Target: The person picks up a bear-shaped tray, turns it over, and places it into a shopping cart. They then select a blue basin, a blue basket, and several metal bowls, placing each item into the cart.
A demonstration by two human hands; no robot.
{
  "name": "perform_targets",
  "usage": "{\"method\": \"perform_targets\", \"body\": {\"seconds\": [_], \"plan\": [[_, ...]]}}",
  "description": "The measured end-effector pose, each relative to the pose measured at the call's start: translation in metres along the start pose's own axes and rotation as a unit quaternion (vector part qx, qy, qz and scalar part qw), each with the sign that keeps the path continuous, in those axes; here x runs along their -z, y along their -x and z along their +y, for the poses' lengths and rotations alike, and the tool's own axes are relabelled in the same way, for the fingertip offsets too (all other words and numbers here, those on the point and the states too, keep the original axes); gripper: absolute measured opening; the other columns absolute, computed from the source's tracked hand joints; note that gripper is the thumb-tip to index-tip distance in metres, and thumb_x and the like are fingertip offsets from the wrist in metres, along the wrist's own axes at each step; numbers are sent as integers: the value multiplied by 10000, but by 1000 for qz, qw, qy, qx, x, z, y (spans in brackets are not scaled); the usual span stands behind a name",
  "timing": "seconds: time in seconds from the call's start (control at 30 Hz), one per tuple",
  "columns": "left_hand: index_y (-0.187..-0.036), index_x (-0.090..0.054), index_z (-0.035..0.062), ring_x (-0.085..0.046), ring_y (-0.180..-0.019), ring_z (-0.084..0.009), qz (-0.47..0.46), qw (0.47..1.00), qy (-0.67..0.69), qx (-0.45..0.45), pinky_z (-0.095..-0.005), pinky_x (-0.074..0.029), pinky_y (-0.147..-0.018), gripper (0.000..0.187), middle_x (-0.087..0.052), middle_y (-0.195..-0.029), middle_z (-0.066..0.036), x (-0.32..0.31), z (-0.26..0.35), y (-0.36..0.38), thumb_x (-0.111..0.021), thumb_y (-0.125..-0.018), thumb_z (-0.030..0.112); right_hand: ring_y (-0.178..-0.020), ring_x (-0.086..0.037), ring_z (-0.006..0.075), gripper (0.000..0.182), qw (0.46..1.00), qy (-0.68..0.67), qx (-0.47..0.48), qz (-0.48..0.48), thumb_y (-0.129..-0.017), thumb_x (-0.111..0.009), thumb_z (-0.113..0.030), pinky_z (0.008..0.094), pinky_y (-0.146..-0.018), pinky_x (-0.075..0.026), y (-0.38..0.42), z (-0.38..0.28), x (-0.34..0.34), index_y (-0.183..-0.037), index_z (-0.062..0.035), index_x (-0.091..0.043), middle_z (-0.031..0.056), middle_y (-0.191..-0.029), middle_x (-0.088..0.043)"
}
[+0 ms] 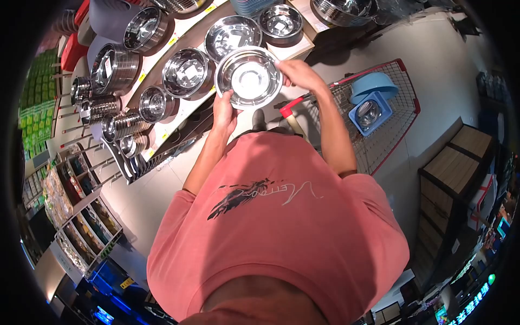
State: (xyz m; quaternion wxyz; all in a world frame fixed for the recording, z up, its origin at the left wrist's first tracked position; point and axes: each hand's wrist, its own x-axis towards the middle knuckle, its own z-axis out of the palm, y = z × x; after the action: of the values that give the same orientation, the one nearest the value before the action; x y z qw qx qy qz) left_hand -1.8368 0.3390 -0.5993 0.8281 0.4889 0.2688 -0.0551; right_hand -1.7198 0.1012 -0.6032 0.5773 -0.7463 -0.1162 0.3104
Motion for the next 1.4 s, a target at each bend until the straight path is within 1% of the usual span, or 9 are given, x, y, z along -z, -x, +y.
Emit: {"method": "perform_targets", "body": {"seconds": [0.3,0.57,0.67,0.87,1.1,1.27,1.3,1.33,1.4], "plan": [[-1353,-446,26,-677,-927,-182,-38,999,-26,19,-346,-607,-736,453,-624,-1152,-121,-25,-11,6,-476,-901,36,-555,-550,86,380,984,-54,-34,167,-1019,-507,-302,272,-523,-444,45,33,-36,-897,28,-650,40,-687,-631],[-1378,-416,3,-689,-998,-248,-6,999,13,-40,-395,-626,-788,452,-602,-1235,-178,15,-1,1,-451,-928,11,-583,-644,160,509,995,75,-55,37,-985,-551,-375,332,-588,-516,13,10,-61,-870,100,-693,126,-711,-709],[-1377,-422,5,-692,-990,-248,7,997,31,-66,-393,-622,-785,437,-606,-1232,-174,42,1,-6,-460,-942,25,-602,-586,94,415,994,78,-65,26,-1010,-523,-351,268,-561,-467,-8,-1,-84,-907,25,-663,73,-704,-672],[-1393,-424,35,-664,-1036,-244,85,994,18,-64,-409,-603,-799,455,-588,-1260,-155,67,18,2,-495,-963,165,-631,-667,178,455,989,131,-49,50,-955,-482,-369,340,-673,-516,-40,-23,-113,-836,21,-683,92,-666,-694],[-1279,-478,-31,-667,-768,-183,98,975,-196,-44,-301,-572,-534,383,-634,-1016,-148,81,23,5,-514,-952,167,-664,-695,205,467,987,140,-43,71,-947,-471,-386,354,-699,-525,-46,-13,-113,-876,18,-694,97,-667,-704],[-1102,-509,-83,-568,-454,-180,129,953,-183,-202,-318,-532,-427,264,-565,-651,-126,78,50,-13,-505,-921,109,-646,-637,138,507,996,47,11,69,-1021,-455,-426,305,-664,-509,-31,-51,-119,-919,28,-657,77,-700,-679],[-1113,-539,-93,-597,-552,-163,164,939,-194,-233,-315,-534,-443,252,-608,-717,-128,80,64,-24,-477,-926,66,-646,-637,138,507,996,44,11,72,-1021,-455,-426,305,-664,-509,-28,-57,-121,-919,28,-657,77,-700,-679],[-999,-596,-83,-602,-566,-173,215,829,-352,-377,-337,-509,-444,202,-609,-699,-115,110,68,-58,-502,-902,66,-653,-617,124,491,996,-9,43,73,-1031,-460,-418,291,-653,-499,-27,-62,-122,-914,21,-646,67,-716,-667],[-909,-616,-60,-590,-513,-176,257,812,-304,-426,-336,-474,-432,171,-632,-703,-111,127,114,-93,-519,-888,80,-673,-590,107,411,991,-58,85,80,-1034,-502,-366,269,-636,-480,-21,-66,-119,-906,4,-628,54,-742,-651]]}}
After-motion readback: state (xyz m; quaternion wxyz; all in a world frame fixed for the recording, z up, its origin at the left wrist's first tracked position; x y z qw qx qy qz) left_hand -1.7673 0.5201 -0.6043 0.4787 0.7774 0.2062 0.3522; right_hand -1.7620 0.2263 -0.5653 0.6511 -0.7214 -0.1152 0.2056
